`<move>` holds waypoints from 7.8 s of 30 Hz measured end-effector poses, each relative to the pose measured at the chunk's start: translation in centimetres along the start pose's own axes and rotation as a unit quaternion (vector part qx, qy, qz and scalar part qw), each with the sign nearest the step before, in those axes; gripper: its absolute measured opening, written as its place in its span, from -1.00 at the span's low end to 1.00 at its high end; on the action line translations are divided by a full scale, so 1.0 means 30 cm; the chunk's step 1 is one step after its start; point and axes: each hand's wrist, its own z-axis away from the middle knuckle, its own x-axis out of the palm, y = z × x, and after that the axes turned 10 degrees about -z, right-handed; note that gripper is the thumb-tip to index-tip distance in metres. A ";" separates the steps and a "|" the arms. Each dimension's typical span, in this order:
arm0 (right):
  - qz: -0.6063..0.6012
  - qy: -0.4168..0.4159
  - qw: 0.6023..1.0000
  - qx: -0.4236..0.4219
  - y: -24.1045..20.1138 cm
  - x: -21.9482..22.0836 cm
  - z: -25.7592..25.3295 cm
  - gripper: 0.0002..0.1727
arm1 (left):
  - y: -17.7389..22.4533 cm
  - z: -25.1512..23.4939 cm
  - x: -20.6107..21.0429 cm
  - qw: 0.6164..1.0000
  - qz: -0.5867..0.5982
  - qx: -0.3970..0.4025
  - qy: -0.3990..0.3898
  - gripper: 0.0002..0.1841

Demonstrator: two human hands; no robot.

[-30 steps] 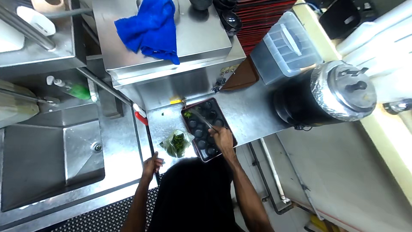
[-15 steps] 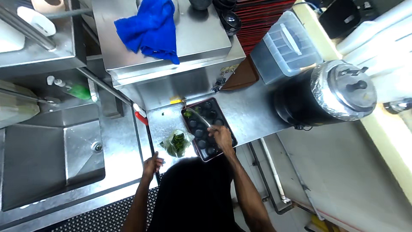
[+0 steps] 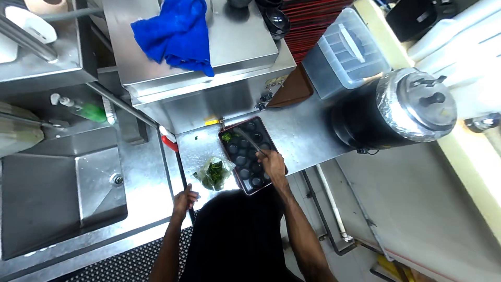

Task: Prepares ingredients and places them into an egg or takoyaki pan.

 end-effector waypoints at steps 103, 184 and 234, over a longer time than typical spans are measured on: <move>-0.012 0.013 1.000 -0.012 0.008 -0.149 0.003 -0.63 | -0.005 -0.004 0.001 1.000 -0.004 0.008 0.002 -0.35; 0.199 -0.102 0.973 0.063 -0.158 -0.073 0.118 -0.60 | -0.007 -0.018 0.001 1.000 0.014 -0.003 -0.004 -0.36; 0.234 -0.197 0.951 -0.044 -0.266 -0.062 0.327 -0.60 | -0.004 -0.009 0.002 1.000 -0.001 0.000 0.002 -0.35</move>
